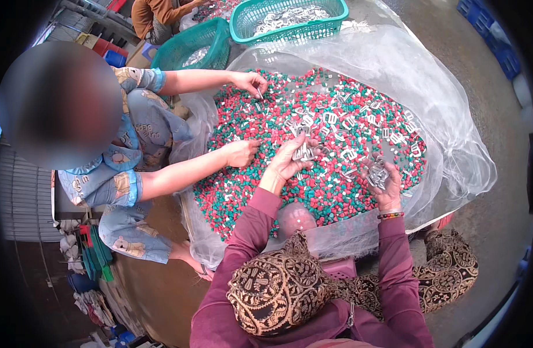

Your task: The person sits on a low stool and sorts small red, green, and white plastic bottle caps from a large pile on a mesh sheet. They pick up caps by hand and place them into a green basket. A coworker also sorts caps nearby.

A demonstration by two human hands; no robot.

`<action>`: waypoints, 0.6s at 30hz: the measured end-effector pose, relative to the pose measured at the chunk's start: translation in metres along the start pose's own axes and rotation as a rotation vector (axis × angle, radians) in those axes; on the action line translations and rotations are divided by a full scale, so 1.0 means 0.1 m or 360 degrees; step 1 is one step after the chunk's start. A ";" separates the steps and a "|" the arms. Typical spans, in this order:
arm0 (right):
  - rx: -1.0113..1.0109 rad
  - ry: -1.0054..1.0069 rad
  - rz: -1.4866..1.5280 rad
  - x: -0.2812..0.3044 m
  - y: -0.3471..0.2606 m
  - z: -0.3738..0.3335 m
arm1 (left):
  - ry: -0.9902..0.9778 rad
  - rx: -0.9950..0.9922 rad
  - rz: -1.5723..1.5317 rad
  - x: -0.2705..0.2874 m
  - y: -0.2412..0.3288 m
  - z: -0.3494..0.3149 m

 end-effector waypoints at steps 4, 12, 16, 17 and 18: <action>0.0087 0.0044 0.0104 0.01 0.13 -0.03 | -0.0432 -0.0021 -0.0924 0.00 -0.19 0.03; 0.0110 0.0596 -0.0515 0.23 0.08 -0.02 | -0.0235 -0.0176 -0.0947 -0.06 -0.18 0.20; 0.0083 0.0402 -0.0455 0.01 -0.01 0.21 | 0.0119 -0.0275 -0.0427 0.08 -0.25 0.25; 0.0064 0.0369 -0.0331 -0.04 -0.03 0.23 | 0.0209 -0.0278 -0.0110 0.04 -0.24 0.25; 0.0040 0.0338 -0.0208 -0.08 -0.05 0.26 | 0.0308 -0.0282 0.0204 0.01 -0.23 0.25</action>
Point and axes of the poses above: each hand's wrist, its own z-axis towards the middle knuckle, its own x-axis out of the back of the hand, y = z × x, the point moved 1 cm from there along z, towards the middle knuckle, and after that the axes turned 10 degrees about z, right-handed, at the moved point
